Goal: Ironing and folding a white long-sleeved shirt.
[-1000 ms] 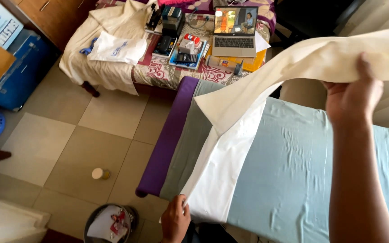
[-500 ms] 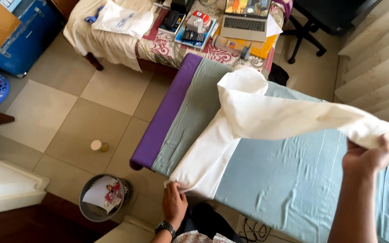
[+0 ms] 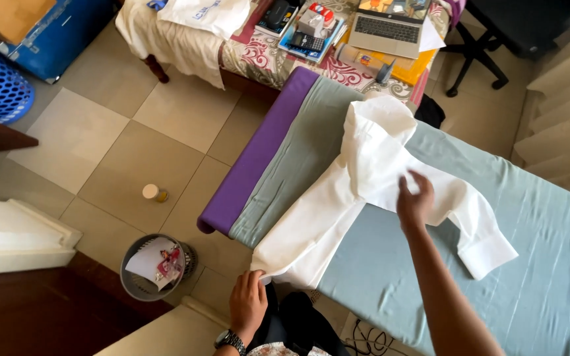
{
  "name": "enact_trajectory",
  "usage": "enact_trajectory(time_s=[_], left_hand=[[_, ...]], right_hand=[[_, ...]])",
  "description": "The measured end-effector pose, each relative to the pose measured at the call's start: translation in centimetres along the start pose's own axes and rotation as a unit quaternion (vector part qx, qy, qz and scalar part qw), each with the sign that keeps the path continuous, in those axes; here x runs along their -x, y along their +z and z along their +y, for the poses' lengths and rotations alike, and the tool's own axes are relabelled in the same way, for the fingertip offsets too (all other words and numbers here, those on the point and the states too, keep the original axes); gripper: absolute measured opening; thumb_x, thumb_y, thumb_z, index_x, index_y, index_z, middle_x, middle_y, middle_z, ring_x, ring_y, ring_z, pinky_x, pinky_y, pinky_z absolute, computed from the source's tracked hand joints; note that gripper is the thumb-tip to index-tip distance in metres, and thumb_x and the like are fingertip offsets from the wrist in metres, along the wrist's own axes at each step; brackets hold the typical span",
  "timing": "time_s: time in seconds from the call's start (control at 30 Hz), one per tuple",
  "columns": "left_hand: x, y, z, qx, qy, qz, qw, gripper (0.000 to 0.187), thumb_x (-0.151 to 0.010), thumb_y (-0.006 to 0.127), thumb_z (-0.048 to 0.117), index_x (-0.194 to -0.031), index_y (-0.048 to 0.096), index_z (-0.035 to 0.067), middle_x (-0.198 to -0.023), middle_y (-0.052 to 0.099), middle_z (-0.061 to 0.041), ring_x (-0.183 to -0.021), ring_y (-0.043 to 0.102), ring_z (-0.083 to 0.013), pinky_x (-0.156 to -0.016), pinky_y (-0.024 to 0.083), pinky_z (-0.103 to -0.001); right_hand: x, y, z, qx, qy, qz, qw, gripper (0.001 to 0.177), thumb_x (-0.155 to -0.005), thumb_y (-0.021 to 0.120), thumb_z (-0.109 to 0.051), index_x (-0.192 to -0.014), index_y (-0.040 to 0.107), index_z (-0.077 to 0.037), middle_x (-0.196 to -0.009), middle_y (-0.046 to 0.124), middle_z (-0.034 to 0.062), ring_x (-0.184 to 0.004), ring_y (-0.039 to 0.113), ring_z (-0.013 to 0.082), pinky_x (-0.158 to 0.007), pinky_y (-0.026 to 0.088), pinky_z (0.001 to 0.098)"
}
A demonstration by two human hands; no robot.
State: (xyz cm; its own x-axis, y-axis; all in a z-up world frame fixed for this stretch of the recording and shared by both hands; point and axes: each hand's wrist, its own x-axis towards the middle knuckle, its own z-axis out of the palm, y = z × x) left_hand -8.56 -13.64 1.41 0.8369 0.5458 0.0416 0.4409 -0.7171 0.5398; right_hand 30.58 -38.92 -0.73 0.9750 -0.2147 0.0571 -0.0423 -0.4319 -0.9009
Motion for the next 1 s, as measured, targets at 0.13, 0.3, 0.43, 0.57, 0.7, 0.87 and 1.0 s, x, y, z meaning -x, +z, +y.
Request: enact_trajectory(time_s=[0.13, 0.3, 0.43, 0.57, 0.7, 0.87, 1.0], left_hand=[[0.7, -0.8, 0.4, -0.002, 0.056, -0.005, 0.998, 0.022, -0.092, 0.06, 0.008, -0.114, 0.062, 0.01, -0.097, 0.064, -0.009, -0.091, 0.064, -0.0286, -0.074, 0.053, -0.041], [3.3, 0.5, -0.8, 0.009, 0.092, -0.014, 0.996, 0.028, -0.092, 0.064, 0.006, -0.12, 0.062, 0.008, -0.092, 0.066, -0.009, -0.081, 0.066, -0.026, -0.066, 0.055, -0.037], [4.7, 2.7, -1.7, 0.057, 0.178, -0.018, 0.982, 0.023, -0.094, 0.064, 0.002, -0.116, 0.057, 0.002, -0.089, 0.066, -0.011, -0.076, 0.068, -0.0227, -0.061, 0.059, -0.03], [5.1, 4.2, -0.7, 0.09, 0.191, -0.178, 0.961, 0.012, -0.098, 0.059, 0.001, -0.108, 0.054, 0.0, -0.09, 0.067, -0.015, -0.069, 0.067, -0.0231, -0.052, 0.055, -0.029], [4.6, 7.4, -0.2, 0.067, 0.166, -0.306, 0.935, 0.011, -0.101, 0.054, -0.001, -0.111, 0.054, 0.0, -0.094, 0.068, -0.015, -0.071, 0.068, -0.0241, -0.054, 0.055, -0.03], [4.8, 12.7, -3.5, 0.312, 0.049, -0.331, 0.889, 0.019, -0.099, 0.068, 0.016, -0.115, 0.068, 0.004, -0.112, 0.076, -0.012, -0.096, 0.074, -0.0219, -0.078, 0.058, -0.033], [4.0, 14.3, -9.3, 0.404, -0.277, -0.389, 0.78, 0.029, -0.095, 0.064, 0.023, -0.115, 0.072, 0.003, -0.11, 0.078, -0.008, -0.094, 0.077, -0.0187, -0.078, 0.064, -0.036]], right_hand=[[-6.5, 6.9, -7.3, 0.153, -0.24, -0.099, 0.954, 0.049, -0.09, 0.08, -0.037, -0.128, 0.065, -0.009, -0.129, 0.064, 0.0141, -0.125, 0.053, 0.0373, -0.098, 0.044, 0.0473], [-14.4, 11.5, -7.4, 0.332, -0.186, -0.253, 0.889, 0.047, -0.086, 0.081, -0.056, -0.107, 0.078, -0.013, -0.106, 0.076, 0.0091, -0.108, 0.066, 0.0291, -0.107, 0.034, 0.0529], [-16.1, 8.9, -9.9, 0.245, -0.239, -0.201, 0.918, 0.029, -0.095, 0.08, -0.04, -0.102, 0.081, -0.012, -0.093, 0.077, 0.0099, -0.083, 0.073, 0.0244, -0.085, 0.054, 0.0422], [-14.6, 5.4, -13.1, 0.264, -0.24, -0.122, 0.926, 0.021, -0.097, 0.08, -0.032, -0.103, 0.082, -0.012, -0.091, 0.076, 0.0113, -0.079, 0.073, 0.0256, -0.08, 0.057, 0.0405], [-14.3, 3.9, -11.5, 0.305, -0.269, -0.091, 0.909, 0.013, -0.094, 0.081, -0.023, -0.1, 0.083, -0.011, -0.092, 0.077, 0.0116, -0.079, 0.072, 0.0283, -0.078, 0.056, 0.0418], [-7.3, 3.9, -10.1, 0.296, -0.404, 0.049, 0.864, 0.03, -0.085, 0.081, -0.01, -0.112, 0.069, -0.01, -0.114, 0.06, 0.0211, -0.119, 0.049, 0.0406, -0.101, 0.037, 0.0524], [3.9, 4.2, -5.2, 0.249, -0.38, -0.022, 0.891, 0.025, -0.098, 0.08, -0.013, -0.116, 0.064, -0.007, -0.105, 0.06, 0.0116, -0.117, 0.05, 0.0333, -0.113, 0.037, 0.0496]])
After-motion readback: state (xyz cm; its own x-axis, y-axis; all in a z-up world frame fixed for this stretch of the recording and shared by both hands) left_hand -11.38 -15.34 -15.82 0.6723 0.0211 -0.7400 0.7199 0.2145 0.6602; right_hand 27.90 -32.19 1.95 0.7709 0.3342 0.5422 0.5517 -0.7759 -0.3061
